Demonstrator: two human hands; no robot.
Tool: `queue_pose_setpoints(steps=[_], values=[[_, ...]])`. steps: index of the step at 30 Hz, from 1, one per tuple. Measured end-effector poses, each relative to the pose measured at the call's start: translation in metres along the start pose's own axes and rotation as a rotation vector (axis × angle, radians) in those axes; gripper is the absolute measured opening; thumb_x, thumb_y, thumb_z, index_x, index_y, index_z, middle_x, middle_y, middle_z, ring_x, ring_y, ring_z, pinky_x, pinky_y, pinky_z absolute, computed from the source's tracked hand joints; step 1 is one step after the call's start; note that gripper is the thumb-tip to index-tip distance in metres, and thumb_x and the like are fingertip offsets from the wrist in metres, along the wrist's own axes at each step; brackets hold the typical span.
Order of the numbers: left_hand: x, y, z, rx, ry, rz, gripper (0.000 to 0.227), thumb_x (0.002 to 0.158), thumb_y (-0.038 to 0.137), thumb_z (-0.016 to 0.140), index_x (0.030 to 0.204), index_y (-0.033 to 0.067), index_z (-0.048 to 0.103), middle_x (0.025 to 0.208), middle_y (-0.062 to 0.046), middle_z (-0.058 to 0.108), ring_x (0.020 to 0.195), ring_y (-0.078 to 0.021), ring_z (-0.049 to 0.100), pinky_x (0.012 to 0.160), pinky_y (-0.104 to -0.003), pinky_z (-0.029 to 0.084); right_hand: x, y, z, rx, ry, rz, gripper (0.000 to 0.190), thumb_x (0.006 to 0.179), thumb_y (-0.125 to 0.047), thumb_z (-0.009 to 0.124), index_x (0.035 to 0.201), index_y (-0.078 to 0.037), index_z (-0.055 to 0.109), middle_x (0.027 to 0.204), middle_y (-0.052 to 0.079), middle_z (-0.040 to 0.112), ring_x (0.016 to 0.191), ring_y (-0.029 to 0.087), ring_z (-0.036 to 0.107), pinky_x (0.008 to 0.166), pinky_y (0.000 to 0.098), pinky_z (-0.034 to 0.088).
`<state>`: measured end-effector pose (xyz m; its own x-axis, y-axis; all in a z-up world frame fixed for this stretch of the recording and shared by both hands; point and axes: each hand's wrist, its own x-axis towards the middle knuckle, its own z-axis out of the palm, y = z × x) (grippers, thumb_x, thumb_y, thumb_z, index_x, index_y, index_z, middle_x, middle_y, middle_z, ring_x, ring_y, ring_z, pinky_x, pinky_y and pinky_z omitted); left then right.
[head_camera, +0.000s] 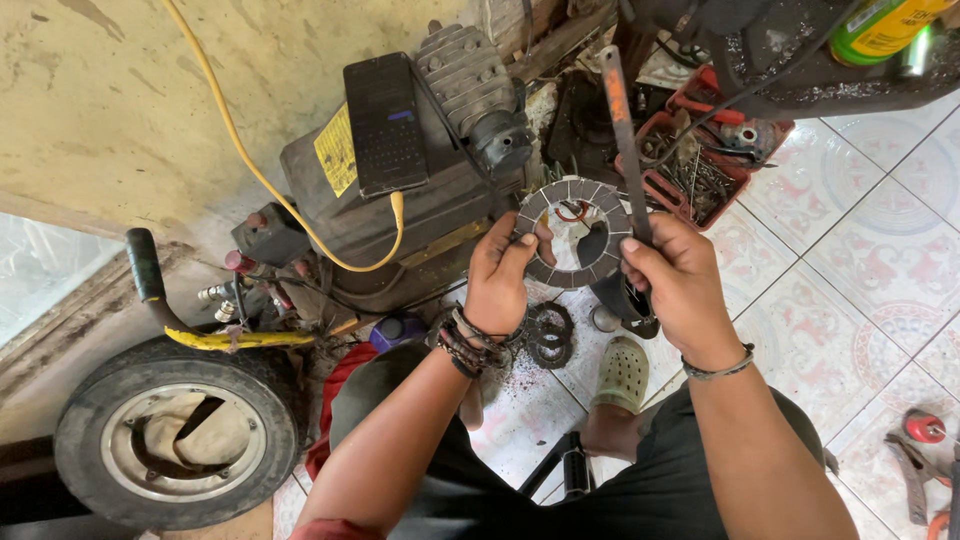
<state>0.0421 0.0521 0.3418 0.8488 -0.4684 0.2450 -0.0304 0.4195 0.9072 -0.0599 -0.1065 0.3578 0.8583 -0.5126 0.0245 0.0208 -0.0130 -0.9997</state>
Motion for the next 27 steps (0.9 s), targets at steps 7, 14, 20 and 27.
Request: queue_pose_setpoints(steps=[7, 14, 20, 27], values=[[-0.003, 0.009, 0.004, -0.291, -0.035, -0.279, 0.037, 0.083, 0.025, 0.055, 0.112, 0.0033, 0.05, 0.086, -0.019, 0.063, 0.072, -0.0186, 0.061, 0.058, -0.026, 0.051, 0.0, -0.009, 0.004, 0.215, 0.04, 0.041, 0.011, 0.087, -0.01, 0.057, 0.093, -0.002, 0.059, 0.059, 0.007, 0.051, 0.053, 0.011, 0.051, 0.043, 0.0205, 0.036], [-0.018, -0.014, 0.017, -0.293, -0.12, -0.244, 0.042, 0.079, 0.017, 0.069, 0.111, -0.0076, 0.058, 0.091, -0.02, 0.064, 0.081, -0.0227, 0.066, 0.066, -0.029, 0.057, -0.007, -0.012, 0.02, 0.377, 0.036, 0.067, 0.012, 0.086, -0.01, 0.058, 0.095, -0.001, 0.057, 0.061, 0.007, 0.051, 0.05, 0.013, 0.05, 0.042, 0.0203, 0.035], [-0.015, -0.013, 0.016, -0.157, -0.061, -0.15, 0.021, 0.085, 0.006, 0.066, 0.102, -0.0054, 0.065, 0.082, -0.016, 0.067, 0.078, -0.0196, 0.068, 0.066, -0.026, 0.056, -0.012, -0.016, 0.029, 0.321, 0.016, 0.044, 0.014, 0.087, -0.009, 0.056, 0.099, -0.002, 0.057, 0.063, 0.007, 0.051, 0.051, 0.014, 0.051, 0.043, 0.0213, 0.037], [-0.008, 0.015, 0.012, -0.185, 0.041, -0.151, 0.018, 0.084, 0.003, 0.066, 0.1, -0.0053, 0.066, 0.079, -0.015, 0.067, 0.075, -0.0196, 0.069, 0.066, -0.026, 0.056, -0.012, -0.03, 0.023, 0.131, 0.017, -0.036, 0.026, 0.092, -0.015, 0.053, 0.112, 0.0, 0.06, 0.064, 0.009, 0.054, 0.059, 0.012, 0.052, 0.051, 0.0207, 0.041]])
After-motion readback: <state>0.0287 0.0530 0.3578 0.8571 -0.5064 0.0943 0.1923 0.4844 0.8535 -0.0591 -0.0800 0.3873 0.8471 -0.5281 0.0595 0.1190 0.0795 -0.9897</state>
